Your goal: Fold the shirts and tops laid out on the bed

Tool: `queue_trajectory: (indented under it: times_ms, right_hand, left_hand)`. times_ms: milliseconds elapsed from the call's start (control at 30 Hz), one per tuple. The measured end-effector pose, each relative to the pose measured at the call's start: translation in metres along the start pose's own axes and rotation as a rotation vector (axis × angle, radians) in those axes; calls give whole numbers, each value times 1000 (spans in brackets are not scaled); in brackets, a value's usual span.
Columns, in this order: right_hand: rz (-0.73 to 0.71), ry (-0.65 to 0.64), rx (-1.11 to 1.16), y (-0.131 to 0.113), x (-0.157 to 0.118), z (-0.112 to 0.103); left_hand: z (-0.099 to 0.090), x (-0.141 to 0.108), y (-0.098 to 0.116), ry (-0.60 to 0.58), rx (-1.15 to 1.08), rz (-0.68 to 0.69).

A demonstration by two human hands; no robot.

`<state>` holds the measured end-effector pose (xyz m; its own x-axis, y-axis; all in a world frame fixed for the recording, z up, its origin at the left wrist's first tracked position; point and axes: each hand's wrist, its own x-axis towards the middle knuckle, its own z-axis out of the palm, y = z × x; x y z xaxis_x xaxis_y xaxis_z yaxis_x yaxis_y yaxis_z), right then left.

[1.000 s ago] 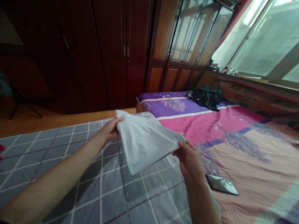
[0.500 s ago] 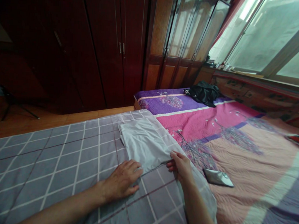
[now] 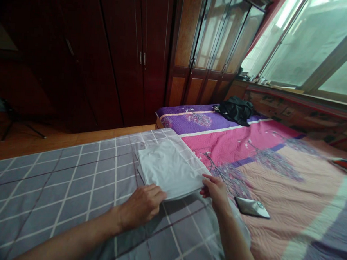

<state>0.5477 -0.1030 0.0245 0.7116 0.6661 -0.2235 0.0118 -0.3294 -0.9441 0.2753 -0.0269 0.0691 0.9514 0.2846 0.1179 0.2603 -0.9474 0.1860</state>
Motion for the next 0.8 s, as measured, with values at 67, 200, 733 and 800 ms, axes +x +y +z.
queue_trajectory:
  times_ms: [67,200,733,800]
  right_hand:
    - [-22,-9,-155,6,-4,-8]
    - [-126,85,-467,-2,5,-18]
    - [-216,-180,-761,-82,148,149]
    - [-190,-193,-763,-80,156,154]
  left_hand:
    - [4,-8,4,-47,-73,14]
    - [12,-15,-5,33,-321,-65]
    - [37,30,-106,310,-276,-1080]
    - [35,34,-110,255,-289,-1106]
